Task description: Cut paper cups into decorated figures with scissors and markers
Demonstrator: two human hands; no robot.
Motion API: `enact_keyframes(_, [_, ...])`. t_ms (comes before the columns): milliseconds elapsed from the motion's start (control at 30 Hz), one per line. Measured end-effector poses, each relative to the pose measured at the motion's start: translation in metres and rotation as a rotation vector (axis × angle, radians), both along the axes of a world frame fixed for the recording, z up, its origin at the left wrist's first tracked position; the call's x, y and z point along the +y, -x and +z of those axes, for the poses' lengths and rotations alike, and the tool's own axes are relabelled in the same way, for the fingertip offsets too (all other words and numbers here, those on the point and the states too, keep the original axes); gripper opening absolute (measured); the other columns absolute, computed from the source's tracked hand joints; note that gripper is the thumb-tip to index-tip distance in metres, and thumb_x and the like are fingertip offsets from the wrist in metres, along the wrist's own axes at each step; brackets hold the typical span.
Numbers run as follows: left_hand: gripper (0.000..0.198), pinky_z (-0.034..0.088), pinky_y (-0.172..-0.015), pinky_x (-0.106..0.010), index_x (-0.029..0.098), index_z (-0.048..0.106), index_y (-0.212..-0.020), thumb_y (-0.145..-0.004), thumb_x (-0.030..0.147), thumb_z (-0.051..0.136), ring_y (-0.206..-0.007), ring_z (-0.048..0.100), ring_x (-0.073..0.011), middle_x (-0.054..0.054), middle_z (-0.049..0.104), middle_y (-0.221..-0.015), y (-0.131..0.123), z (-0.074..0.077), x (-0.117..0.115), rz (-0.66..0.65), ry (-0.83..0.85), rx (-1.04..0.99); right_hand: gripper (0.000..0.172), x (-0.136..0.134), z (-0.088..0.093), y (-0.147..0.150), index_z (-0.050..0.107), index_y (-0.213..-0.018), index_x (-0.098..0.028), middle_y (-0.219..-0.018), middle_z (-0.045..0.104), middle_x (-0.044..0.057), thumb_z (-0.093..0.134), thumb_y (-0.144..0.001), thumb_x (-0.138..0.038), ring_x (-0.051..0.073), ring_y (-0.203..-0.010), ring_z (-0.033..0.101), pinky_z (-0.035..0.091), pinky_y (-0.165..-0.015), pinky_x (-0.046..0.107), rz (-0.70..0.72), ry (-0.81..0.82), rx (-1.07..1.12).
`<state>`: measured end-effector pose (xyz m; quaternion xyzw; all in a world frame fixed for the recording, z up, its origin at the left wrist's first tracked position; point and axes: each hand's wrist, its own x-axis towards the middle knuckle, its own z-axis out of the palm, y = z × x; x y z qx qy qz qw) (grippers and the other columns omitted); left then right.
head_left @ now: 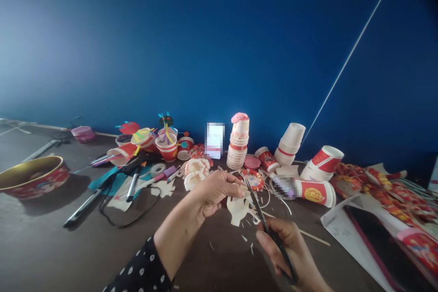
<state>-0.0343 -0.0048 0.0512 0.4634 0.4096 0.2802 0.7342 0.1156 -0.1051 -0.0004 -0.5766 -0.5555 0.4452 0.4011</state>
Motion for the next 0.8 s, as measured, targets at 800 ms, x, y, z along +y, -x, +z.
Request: enact_keyframes(800, [0.014, 0.039, -0.048, -0.022, 0.013, 0.06, -0.066, -0.057, 0.018, 0.069, -0.045, 0.053, -0.0089, -0.001, 0.06, -0.058, -0.034, -0.037, -0.01, 0.04, 0.11, -0.067, 0.025, 0.024, -0.029, -0.023, 0.05, -0.061, -0.017, -0.045, 0.05, -0.004, 0.06, -0.074, -0.036, 0.009, -0.042, 0.043, 0.033, -0.045, 0.021, -0.353, -0.275, 0.367])
